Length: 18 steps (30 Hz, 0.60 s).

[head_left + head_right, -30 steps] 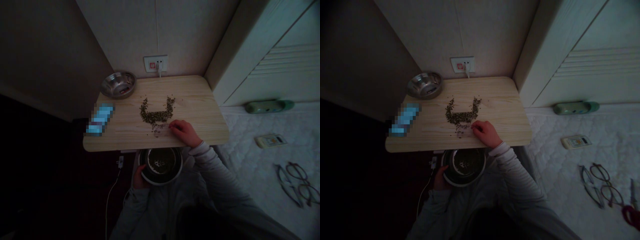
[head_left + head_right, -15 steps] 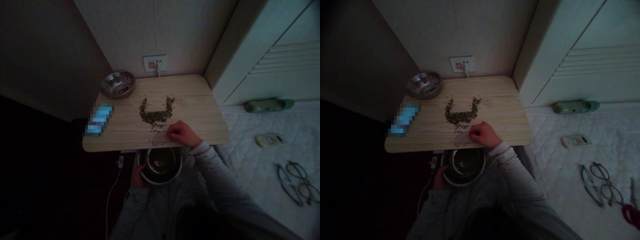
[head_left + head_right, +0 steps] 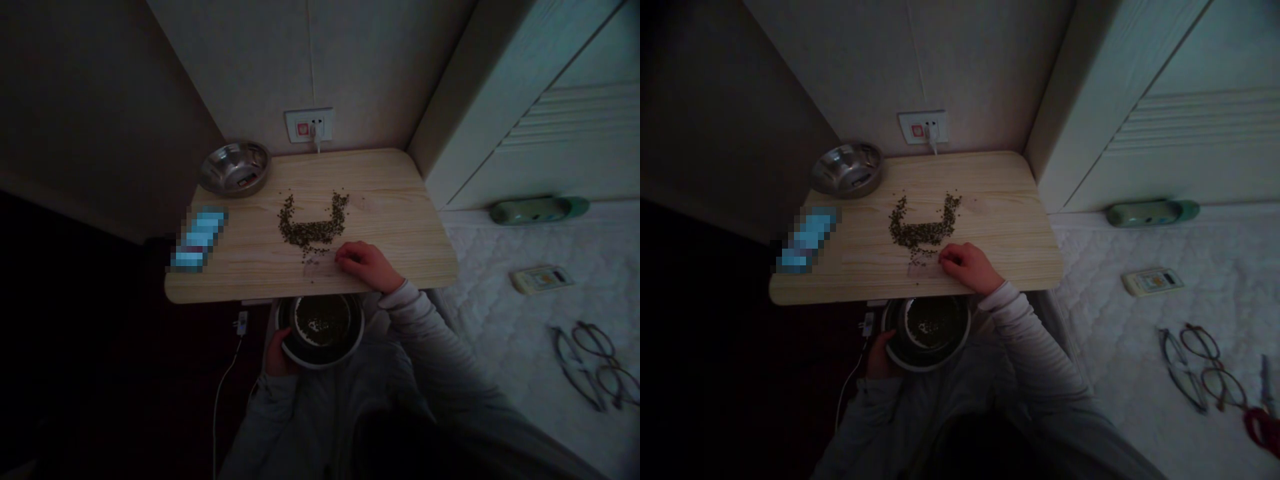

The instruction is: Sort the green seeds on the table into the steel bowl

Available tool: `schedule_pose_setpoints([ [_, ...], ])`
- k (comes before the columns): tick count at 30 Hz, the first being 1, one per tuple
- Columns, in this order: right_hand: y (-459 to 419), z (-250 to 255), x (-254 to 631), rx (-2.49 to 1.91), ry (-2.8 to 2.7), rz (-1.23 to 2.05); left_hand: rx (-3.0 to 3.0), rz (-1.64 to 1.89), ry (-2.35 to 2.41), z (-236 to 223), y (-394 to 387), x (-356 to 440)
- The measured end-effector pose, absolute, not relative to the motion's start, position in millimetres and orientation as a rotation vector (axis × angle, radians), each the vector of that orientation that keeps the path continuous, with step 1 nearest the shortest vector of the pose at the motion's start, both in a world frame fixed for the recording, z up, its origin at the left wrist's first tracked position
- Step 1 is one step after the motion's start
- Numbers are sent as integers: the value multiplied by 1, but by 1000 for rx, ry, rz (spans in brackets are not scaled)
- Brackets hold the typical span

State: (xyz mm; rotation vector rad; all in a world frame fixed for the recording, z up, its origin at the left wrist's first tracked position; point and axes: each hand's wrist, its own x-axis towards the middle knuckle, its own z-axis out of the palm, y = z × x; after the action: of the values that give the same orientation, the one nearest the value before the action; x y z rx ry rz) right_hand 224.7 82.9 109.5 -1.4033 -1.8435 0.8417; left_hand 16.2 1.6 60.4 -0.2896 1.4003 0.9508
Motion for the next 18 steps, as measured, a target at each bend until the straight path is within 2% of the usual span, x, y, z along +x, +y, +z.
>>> schedule_pose_setpoints([
  [7,84,111,225,-1279,-2014,884,-310,947,1389,62,2,16],
  [18,85,105,224,-1542,-1616,704,-276,950,1334,56,0,13],
])
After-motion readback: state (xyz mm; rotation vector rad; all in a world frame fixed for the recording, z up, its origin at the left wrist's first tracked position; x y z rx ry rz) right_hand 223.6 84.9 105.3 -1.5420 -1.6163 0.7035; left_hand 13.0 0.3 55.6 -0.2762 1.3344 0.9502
